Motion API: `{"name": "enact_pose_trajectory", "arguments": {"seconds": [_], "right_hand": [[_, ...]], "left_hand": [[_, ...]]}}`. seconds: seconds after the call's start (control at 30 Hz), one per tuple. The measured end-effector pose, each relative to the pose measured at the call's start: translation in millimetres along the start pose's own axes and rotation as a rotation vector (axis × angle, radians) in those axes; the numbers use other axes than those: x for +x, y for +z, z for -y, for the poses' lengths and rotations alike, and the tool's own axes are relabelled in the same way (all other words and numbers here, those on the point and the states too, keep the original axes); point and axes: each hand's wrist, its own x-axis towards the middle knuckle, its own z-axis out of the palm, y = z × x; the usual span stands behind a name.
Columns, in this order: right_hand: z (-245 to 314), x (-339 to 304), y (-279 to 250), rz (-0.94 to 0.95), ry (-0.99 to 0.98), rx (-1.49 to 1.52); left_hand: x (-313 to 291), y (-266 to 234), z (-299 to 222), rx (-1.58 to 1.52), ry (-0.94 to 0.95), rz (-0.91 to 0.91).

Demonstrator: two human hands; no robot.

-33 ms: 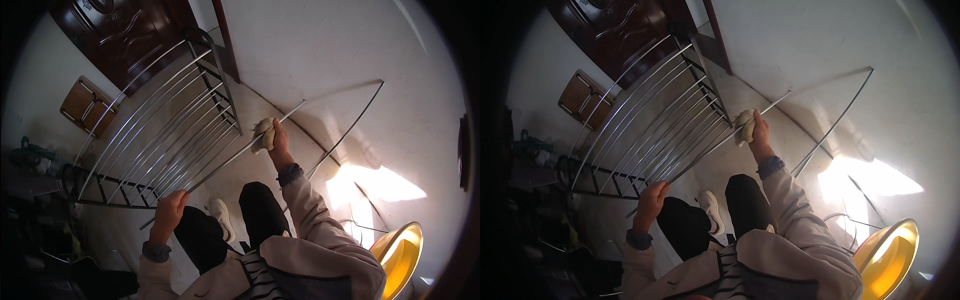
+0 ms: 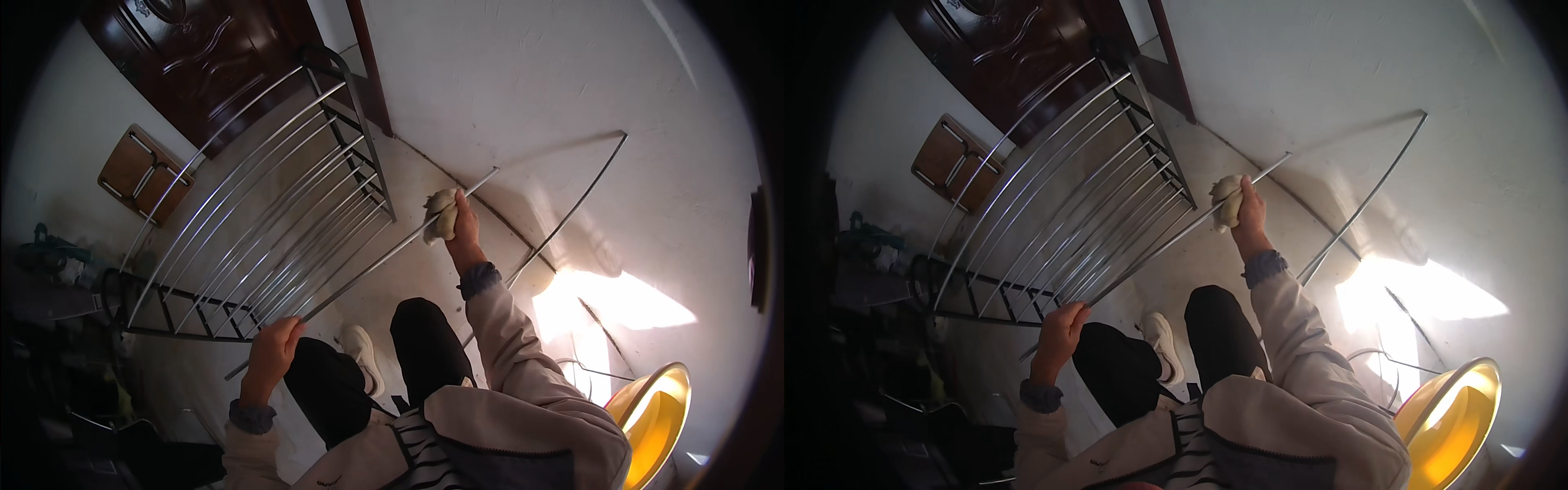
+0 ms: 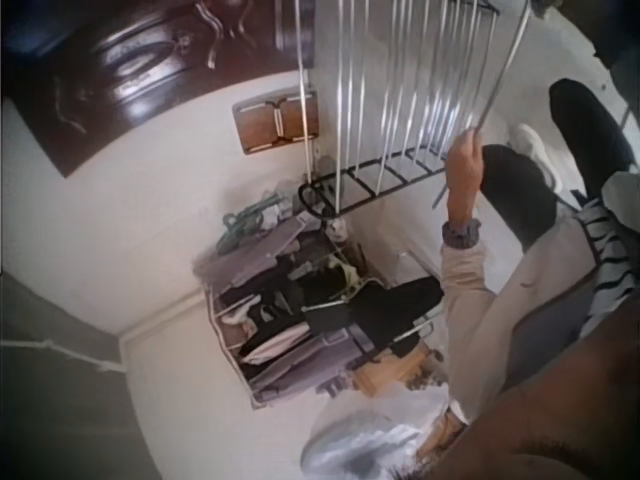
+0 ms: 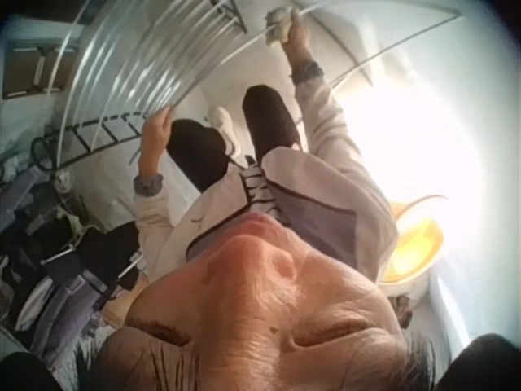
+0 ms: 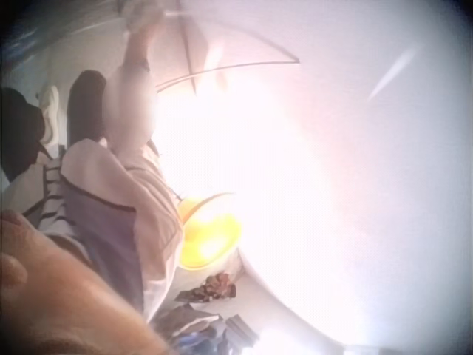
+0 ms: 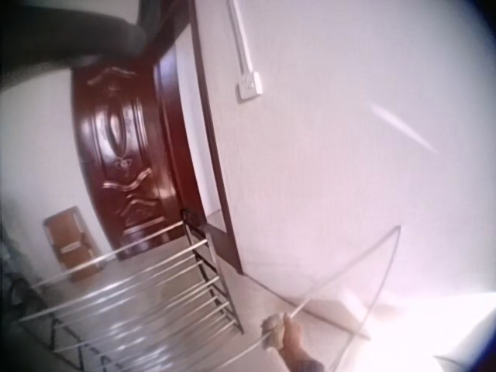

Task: The person assembles a metal drying rack by inserting horizontal rods into the frame one at a time. They use a cloth to wipe each rod before insertion and continue until the rack is fully assembled.

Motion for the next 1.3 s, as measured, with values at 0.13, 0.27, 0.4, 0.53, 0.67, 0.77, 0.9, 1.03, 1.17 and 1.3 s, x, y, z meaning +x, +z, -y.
{"name": "enact_pose_trajectory", "arguments": {"seconds": [0.13, 0.27, 0.4, 0.53, 0.67, 0.77, 0.9, 1.03, 1.17, 1.3], "right_hand": [[12.6, 33.9, -28.2, -0.166, -0.054, -0.084], [3.8, 37.5, -31.5, -0.194, -0.102, -0.032], [-37.7, 5.4, -20.7, -0.091, 0.029, -0.063], [-63.9, 2.1, -24.4, -0.116, 0.083, -0.102], [-18.8, 46.3, -54.2, -0.188, 0.011, -0.044], [-3.0, 57.7, -59.9, -0.143, 0.001, -0.111], [-26.4, 35.7, -39.6, -0.092, 0.062, -0.041], [-44.3, 25.8, -34.7, -0.156, 0.109, -0.065], [-21.9, 60.2, -60.5, -0.23, 0.013, -0.01], [-12.1, 77.9, -77.1, -0.307, 0.09, -0.187]], "left_hand": [[-18.7, -12.7, 1.5, -0.05, -0.05, 0.055], [-20.6, -19.4, 0.2, 0.004, -0.163, 0.105], [-1.6, -5.8, -2.3, 0.126, -0.021, -0.046], [7.6, 7.3, 0.7, 0.15, 0.023, -0.04], [-13.0, -11.6, 6.4, 0.155, -0.035, -0.023], [-25.4, -23.4, 6.8, 0.14, -0.033, -0.015], [-10.3, -18.2, 7.6, 0.218, -0.008, -0.064], [-1.5, -9.1, 2.5, 0.224, 0.041, -0.068], [-16.1, -25.8, 0.8, 0.192, -0.027, -0.046], [-29.7, -36.5, -1.5, 0.188, -0.039, 0.025]]}}
